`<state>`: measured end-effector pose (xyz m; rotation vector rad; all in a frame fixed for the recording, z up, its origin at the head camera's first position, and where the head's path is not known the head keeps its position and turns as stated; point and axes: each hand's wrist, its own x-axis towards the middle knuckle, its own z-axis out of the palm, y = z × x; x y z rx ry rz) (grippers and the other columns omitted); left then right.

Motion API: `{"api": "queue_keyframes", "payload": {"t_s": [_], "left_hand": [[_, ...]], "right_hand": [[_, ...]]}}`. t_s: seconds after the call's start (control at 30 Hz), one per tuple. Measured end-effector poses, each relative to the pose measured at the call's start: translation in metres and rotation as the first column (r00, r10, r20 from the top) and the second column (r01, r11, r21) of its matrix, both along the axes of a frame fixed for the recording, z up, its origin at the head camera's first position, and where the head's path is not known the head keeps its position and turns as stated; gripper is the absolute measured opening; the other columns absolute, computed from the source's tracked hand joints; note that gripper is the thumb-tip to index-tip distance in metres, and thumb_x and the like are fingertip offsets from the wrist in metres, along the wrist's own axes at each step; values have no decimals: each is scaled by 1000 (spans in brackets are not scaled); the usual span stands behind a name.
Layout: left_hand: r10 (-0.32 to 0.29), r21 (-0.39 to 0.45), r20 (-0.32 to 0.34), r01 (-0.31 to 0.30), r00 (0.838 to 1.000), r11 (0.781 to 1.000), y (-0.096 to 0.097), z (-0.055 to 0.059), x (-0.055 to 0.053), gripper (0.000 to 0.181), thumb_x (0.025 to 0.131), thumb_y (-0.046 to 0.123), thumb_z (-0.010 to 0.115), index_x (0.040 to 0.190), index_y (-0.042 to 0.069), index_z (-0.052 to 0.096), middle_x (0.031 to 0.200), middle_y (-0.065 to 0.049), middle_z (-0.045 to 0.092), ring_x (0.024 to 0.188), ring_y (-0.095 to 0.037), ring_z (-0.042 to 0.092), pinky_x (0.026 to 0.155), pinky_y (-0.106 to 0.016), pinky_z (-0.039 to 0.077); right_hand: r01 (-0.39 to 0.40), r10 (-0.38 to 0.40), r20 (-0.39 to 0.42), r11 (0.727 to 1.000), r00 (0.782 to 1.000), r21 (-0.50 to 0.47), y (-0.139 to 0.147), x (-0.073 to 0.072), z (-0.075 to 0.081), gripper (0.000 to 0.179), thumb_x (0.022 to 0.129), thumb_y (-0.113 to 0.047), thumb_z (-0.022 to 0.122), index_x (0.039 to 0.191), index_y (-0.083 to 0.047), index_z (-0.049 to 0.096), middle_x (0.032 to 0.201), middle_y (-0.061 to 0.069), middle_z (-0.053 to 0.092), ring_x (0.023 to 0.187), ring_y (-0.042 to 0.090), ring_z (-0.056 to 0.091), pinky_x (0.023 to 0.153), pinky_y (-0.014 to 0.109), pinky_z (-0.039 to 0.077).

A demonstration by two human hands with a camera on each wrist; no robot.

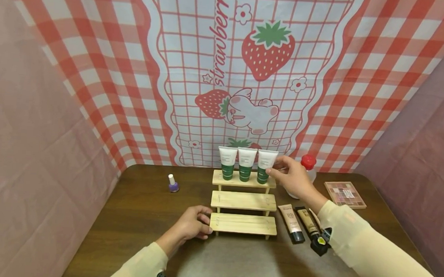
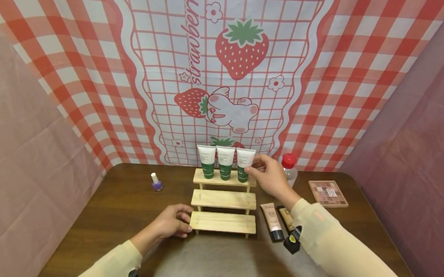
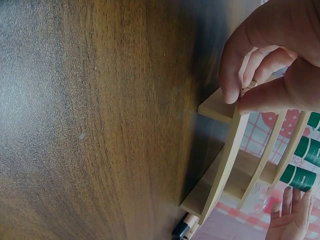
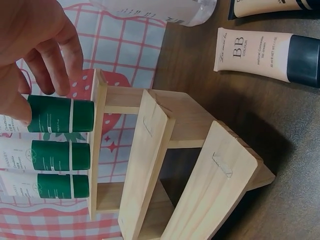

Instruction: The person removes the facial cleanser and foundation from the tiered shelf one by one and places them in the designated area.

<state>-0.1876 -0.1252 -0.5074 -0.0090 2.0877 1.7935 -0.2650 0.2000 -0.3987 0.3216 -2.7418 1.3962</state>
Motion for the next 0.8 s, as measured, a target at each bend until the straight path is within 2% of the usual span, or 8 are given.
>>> {"api": "queue_keyframes", "payload": {"t_s": [0.1,0.27,0.43,0.63,0.73,0.8], "left_hand": [[1,-1,2,-1,1000,1000,0,0,0,58,77,-22,72,131,-10,53,98,-17,58,67,-18,64,58,-33,64],[2,-3,4,-2,1000,1000,0,0,0,58,77,-22,72,130,-10,53,98,-18,58,67,-19,64,58,-33,64],[-1,2,6,1,1000,1000,1,0,0,59,77,-22,72,131,-10,53,99,-19,58,67,-18,64,58,-33,64],[0,3,7,0,1000,1000,1,-1,-1,58,77,-22,72,131,-10,53,98,-18,58,67,-19,64,58,-33,64],[1,1,7,-1,1000,1000,0,0,0,59,77,-22,72,131,-10,53,98,-19,57,67,-19,64,58,-33,64],[2,-1,7,-2,1000,1000,0,0,0,59,77,-22,72,131,-10,52,99,-19,57,67,-19,64,59,-33,64]], "right_hand": [[4,-4,-1,1000,1000,-10,1,0,-1,39,96,-31,75,121,-3,63,114,19,69,95,26,70,69,38,63],[-6,6,-1,999,1000,-49,2,1,-4,36,95,-32,75,117,-6,64,114,16,70,99,27,70,70,33,61],[-10,9,-11,994,1000,-108,9,7,-6,36,94,-34,76,117,-8,66,115,14,71,100,25,69,71,32,62],[12,-11,7,990,1000,-143,25,32,-3,38,95,-33,75,119,-6,65,113,17,71,95,24,70,69,32,64],[26,-20,39,986,999,-163,36,47,-7,39,96,-33,75,120,-5,65,109,17,71,91,21,71,69,34,65],[30,-21,54,983,998,-182,44,56,-12,38,96,-31,74,120,-3,64,107,17,72,85,14,71,69,35,66]]}}
